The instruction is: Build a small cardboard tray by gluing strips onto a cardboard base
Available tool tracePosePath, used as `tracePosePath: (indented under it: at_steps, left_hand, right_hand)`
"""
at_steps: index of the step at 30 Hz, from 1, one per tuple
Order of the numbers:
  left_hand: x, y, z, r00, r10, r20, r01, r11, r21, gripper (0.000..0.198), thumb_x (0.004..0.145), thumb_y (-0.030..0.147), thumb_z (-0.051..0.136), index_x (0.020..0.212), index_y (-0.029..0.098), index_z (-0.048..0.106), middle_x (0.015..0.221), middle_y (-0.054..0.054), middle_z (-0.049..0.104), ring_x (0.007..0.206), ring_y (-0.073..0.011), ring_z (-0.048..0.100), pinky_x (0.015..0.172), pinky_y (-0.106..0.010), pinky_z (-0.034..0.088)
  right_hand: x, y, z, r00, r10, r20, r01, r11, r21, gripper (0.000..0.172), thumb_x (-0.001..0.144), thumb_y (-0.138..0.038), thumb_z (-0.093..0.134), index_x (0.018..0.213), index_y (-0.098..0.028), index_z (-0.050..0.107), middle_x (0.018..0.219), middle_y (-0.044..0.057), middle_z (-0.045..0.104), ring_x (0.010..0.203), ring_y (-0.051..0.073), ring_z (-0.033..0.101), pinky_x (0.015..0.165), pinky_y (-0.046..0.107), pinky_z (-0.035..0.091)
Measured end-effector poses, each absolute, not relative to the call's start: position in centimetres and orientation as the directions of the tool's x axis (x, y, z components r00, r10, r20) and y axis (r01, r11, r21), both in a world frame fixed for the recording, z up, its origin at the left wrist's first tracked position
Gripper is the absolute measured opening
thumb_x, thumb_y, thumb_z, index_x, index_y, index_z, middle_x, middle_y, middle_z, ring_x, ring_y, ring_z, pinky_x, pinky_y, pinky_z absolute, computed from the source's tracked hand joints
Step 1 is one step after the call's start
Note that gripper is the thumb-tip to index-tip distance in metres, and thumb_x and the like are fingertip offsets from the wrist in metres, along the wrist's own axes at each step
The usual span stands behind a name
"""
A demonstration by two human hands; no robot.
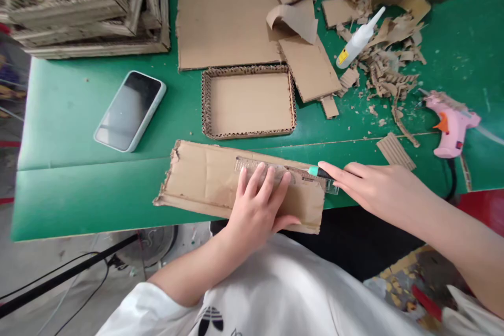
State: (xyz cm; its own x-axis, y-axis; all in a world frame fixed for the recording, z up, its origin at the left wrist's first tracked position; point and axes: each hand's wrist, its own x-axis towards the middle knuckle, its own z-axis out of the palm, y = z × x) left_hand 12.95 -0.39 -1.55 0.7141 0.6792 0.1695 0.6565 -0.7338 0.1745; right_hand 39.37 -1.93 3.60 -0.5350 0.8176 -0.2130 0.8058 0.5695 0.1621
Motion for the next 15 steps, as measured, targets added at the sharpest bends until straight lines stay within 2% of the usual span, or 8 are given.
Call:
tracePosePath:
  at_steps: [8,15]
  left_hand:
    - [13.2,-0.5,-1.6,0.712,0.682,0.168,0.659,-0.731,0.173,0.072,0.085,0.065,0.043,0.13,0.01,0.053,0.13,-0.013,0.057,0.122,-0.0397,0.044,0.109,-0.056,0.023]
    - [13.3,-0.5,-1.6,0.699,0.692,0.179,0.669,-0.722,0.179,0.069,0.086,0.063,0.045,0.13,0.012,0.054,0.128,-0.013,0.059,0.121,-0.0403,0.046,0.108,-0.058,0.026]
  right_hand:
    - [40.1,-2.4,3.5,-0.531,0.824,-0.196,0.819,0.559,0.132,0.056,0.087,-0.01,0.048,0.141,-0.023,0.04,0.07,-0.004,0.055,0.049,0.01,0.046,0.05,0.029,0.025]
    - [41.0,-2.9,3.3,-0.536,0.825,-0.18,0.825,0.557,0.097,0.06,0.085,-0.007,0.049,0.142,-0.021,0.036,0.07,-0.005,0.052,0.049,0.01,0.044,0.051,0.029,0.024]
